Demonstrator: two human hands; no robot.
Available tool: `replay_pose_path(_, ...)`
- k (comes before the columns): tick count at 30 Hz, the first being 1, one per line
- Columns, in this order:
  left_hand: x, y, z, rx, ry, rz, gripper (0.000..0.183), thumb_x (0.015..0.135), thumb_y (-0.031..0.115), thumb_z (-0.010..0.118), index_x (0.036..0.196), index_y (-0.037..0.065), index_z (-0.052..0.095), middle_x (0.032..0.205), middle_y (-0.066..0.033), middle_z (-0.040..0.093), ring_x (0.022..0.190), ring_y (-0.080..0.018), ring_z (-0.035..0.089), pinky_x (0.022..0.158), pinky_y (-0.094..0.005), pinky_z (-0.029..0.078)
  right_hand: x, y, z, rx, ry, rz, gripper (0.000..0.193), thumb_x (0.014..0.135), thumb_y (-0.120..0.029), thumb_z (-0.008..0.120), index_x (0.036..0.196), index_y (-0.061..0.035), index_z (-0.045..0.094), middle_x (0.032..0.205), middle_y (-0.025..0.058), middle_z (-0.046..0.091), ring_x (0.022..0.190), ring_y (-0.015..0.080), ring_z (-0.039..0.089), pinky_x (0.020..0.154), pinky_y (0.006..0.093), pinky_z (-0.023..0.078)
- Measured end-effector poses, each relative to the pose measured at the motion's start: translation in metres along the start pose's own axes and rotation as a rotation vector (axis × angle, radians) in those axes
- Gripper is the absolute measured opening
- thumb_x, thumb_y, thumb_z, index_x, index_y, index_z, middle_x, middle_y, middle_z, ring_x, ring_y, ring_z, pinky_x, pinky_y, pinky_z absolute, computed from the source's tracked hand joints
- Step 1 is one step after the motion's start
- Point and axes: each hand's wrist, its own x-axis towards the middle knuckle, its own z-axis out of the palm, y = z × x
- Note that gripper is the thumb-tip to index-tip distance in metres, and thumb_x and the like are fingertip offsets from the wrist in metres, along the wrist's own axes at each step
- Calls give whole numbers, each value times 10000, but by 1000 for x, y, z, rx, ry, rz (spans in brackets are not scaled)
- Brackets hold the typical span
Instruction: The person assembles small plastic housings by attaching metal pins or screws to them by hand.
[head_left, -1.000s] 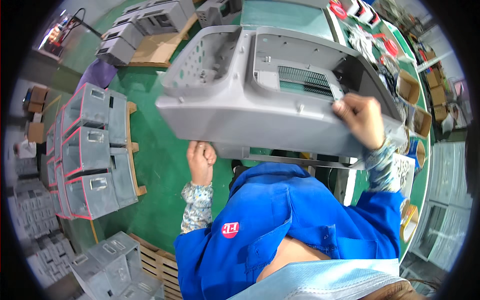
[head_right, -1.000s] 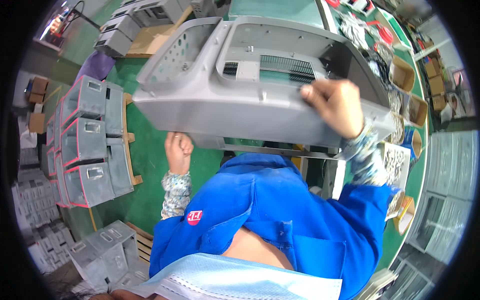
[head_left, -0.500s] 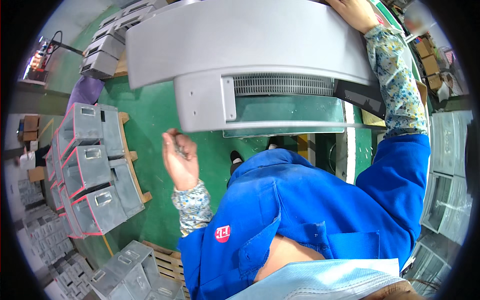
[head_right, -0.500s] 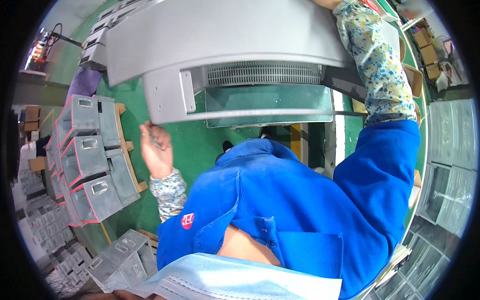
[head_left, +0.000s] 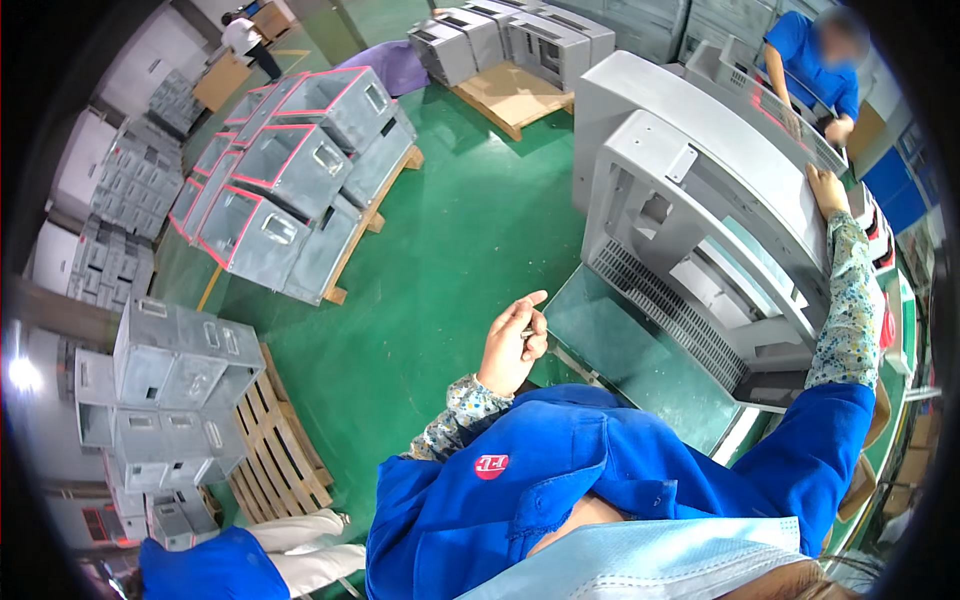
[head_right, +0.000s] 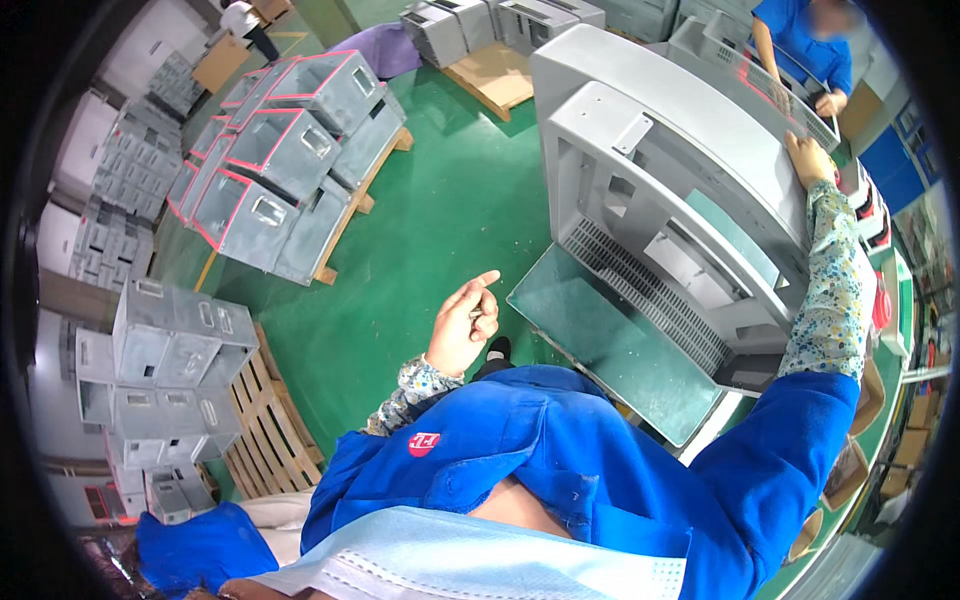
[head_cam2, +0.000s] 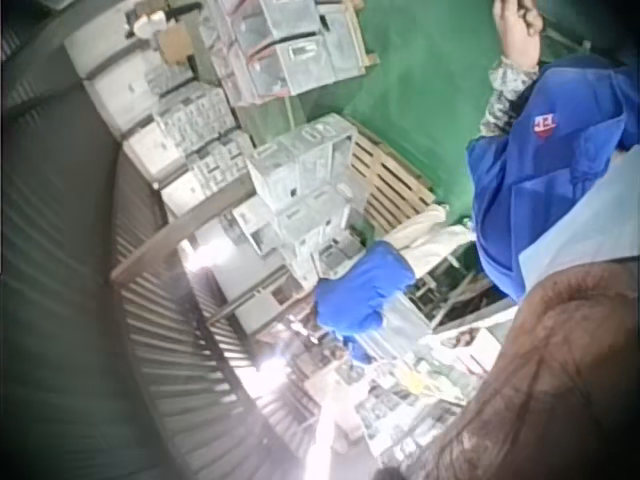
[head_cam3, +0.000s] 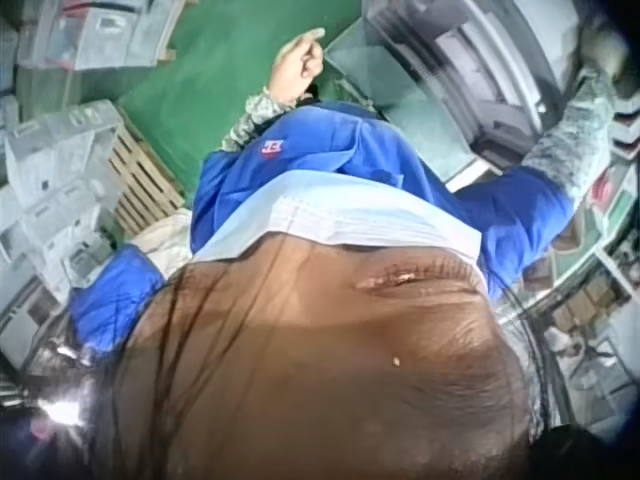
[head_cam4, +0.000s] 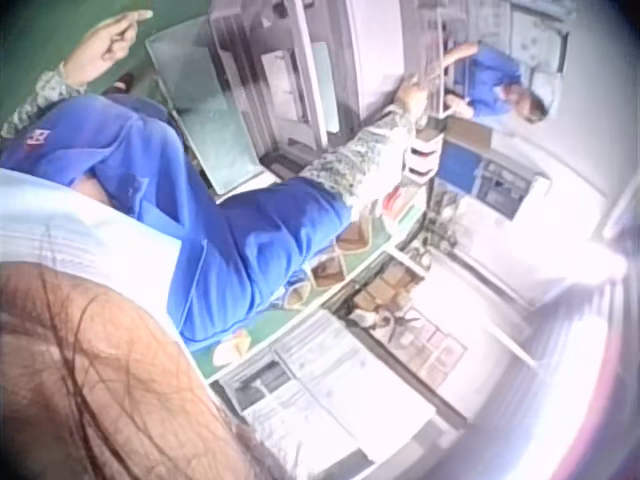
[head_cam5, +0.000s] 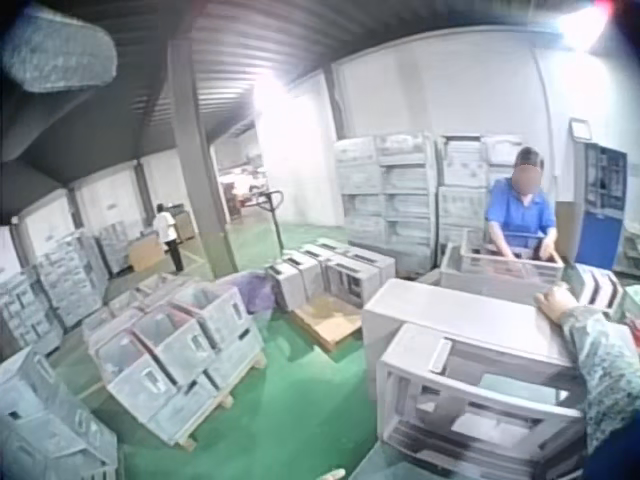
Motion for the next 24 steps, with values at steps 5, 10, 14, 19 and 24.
replay_pose_path(5, 1, -12, 10, 95, 34, 97, 246, 915, 212, 360, 1023, 10, 447, 646, -14, 442, 476, -53, 353, 386, -164, 267, 6, 3, 3, -181, 8, -193, 377, 855, -351, 352, 913, -41, 559, 844, 209, 582, 811, 369, 562, 727, 432, 439)
replay_pose_path(10, 16, -2, 33, 171, -73, 89, 298, 922, 229, 343, 1103, 10, 432, 634, -4, 432, 473, -37, 348, 387, -151, 262, -14, -55, -35, -200, -15, -4, 244, 838, -255, 423, 931, -79, 563, 854, 155, 590, 768, 329, 581, 716, 438, 431)
replay_pose_path(14, 40, 16, 58, 286, -262, 142, 345, 922, 235, 342, 1185, 17, 392, 617, 0, 421, 476, -37, 342, 393, -153, 261, -62, -135, -107, 348, 282, -404, 144, 742, -129, 567, 862, -50, 580, 803, 91, 594, 812, 268, 557, 734, 357, 413)
replay_pose_path(19, 54, 44, 93, 381, -641, 206, 539, 916, 303, 334, 1334, 42, 117, 541, -9, 393, 449, -49, 313, 390, -174, 250, -147, -266, -155, 375, 17, -860, 229, 677, -100, 627, 895, -45, 585, 739, 87, 567, 684, 239, 523, 644, 334, 400)
replay_pose_path(24, 73, 64, 98, 376, -983, 43, 559, 916, 278, 343, 1351, 91, 44, 554, -3, 408, 463, -50, 365, 403, -180, 290, -165, -290, -101, 818, -199, -697, 212, 677, -62, 644, 878, -20, 590, 765, 85, 564, 664, 222, 546, 610, 314, 436)
